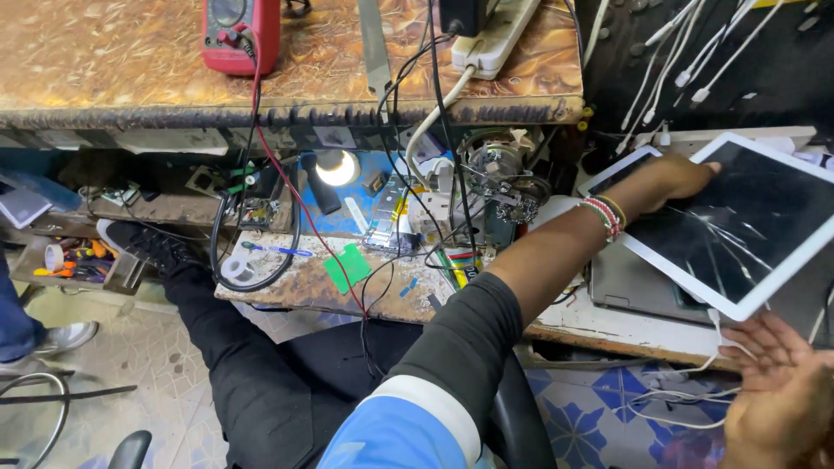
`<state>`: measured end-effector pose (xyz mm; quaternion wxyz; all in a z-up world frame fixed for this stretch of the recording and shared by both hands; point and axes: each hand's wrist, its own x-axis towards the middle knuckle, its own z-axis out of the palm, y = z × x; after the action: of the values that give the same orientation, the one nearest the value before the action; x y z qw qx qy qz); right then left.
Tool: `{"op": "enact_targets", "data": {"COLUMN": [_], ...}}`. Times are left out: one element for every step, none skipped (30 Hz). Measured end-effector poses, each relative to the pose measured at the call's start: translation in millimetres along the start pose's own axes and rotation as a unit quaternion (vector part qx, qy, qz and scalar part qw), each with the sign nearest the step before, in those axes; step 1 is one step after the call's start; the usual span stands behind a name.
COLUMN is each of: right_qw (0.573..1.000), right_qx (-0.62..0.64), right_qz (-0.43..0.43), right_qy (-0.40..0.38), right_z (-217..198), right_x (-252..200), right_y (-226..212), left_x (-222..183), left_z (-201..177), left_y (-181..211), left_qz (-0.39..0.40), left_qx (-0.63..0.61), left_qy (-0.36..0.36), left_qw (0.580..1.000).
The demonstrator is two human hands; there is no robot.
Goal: Inspecting a tablet with a cracked screen and testing its functionality by plugging in a charging cable.
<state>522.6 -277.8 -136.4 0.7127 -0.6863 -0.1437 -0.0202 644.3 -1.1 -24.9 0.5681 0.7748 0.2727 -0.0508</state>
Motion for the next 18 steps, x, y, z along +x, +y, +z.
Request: {"op": "enact_targets", "data": {"right_qw": [0.996, 0.996, 0.996, 0.995, 0.995, 0.997, 0.996, 0.996, 0.999, 0.998, 0.999, 0.997, 0.994, 0.994, 0.994, 0.993, 0.993, 0.993], "right_qx": [0.070, 0.070, 0.077, 0.083, 0.082, 0.047, 0.011, 0.010, 0.007, 0.003, 0.003, -0.035, -0.074, -0.073, -0.072, -0.072, -0.071, -0.072], "right_qz": [0.036, 0.036, 0.030, 0.023, 0.021, -0.025, -0.072, -0.076, -0.045, -0.015, -0.018, -0.046, -0.073, -0.075, -0.083, -0.091, -0.091, -0.076], "right_qy": [-0.037, -0.038, -0.046, -0.053, -0.056, -0.049, -0.043, -0.048, 0.002, 0.053, 0.051, 0.041, 0.030, 0.027, 0.018, 0.009, 0.007, 0.049], "right_z": [3.7, 7.7, 10.8, 14.1, 16.1, 18.3, 20.6, 16.7, 12.9, 9.2, 8.2, 7.3, 6.7, 14.2, 21.2, 28.2, 23.6, 19.2], "right_x": [-7.2, -11.6, -14.9, -18.8, -22.1, -25.9, -27.0, -21.4, -16.5, -11.3, -11.8, -12.1, -12.5, -14.0, -18.7, -23.3, -20.3, -17.4], "right_y": [-12.3, -22.7, -34.1, -45.6, -53.6, -61.8, -70.7, -60.5, -50.0, -39.7, -38.2, -36.8, -34.7, -45.8, -56.6, -67.4, -52.8, -38.3], "left_x": [-20.8, -38.1, -55.7, -73.6, -95.1, -117.0, -138.3, -145.6, -153.1, -160.4, -165.5, -170.5, -175.3, -178.6, -182.9, -187.2, -199.9, -212.9], "left_z": [4.3, 8.7, 13.2, 17.7, 16.0, 14.2, 11.4, 10.6, 10.4, 10.2, 9.5, 8.9, 8.0, 3.9, 0.8, -2.4, -10.4, -18.4], "left_y": [7.9, 8.5, 10.2, 11.6, 14.2, 16.5, 20.1, 18.3, 16.2, 14.1, 12.0, 9.8, 6.8, 5.5, 2.7, 0.1, -0.2, -0.3], "left_qz": [-0.018, -0.018, -0.014, -0.010, -0.008, -0.008, -0.006, -0.004, 0.004, 0.011, 0.013, 0.011, 0.008, 0.009, -0.001, -0.010, -0.010, -0.008], "left_qx": [-0.020, -0.020, -0.033, -0.047, -0.049, -0.057, -0.068, -0.073, -0.087, -0.101, -0.103, -0.129, -0.156, -0.158, -0.168, -0.178, -0.179, -0.178], "left_qy": [-0.014, -0.014, -0.002, 0.010, 0.012, 0.006, 0.003, 0.007, 0.004, 0.001, 0.003, 0.021, 0.040, 0.043, 0.052, 0.062, 0.064, 0.043], "left_qw": [1.000, 1.000, 0.999, 0.999, 0.999, 0.998, 0.998, 0.997, 0.996, 0.995, 0.995, 0.991, 0.987, 0.986, 0.984, 0.982, 0.982, 0.983]}}
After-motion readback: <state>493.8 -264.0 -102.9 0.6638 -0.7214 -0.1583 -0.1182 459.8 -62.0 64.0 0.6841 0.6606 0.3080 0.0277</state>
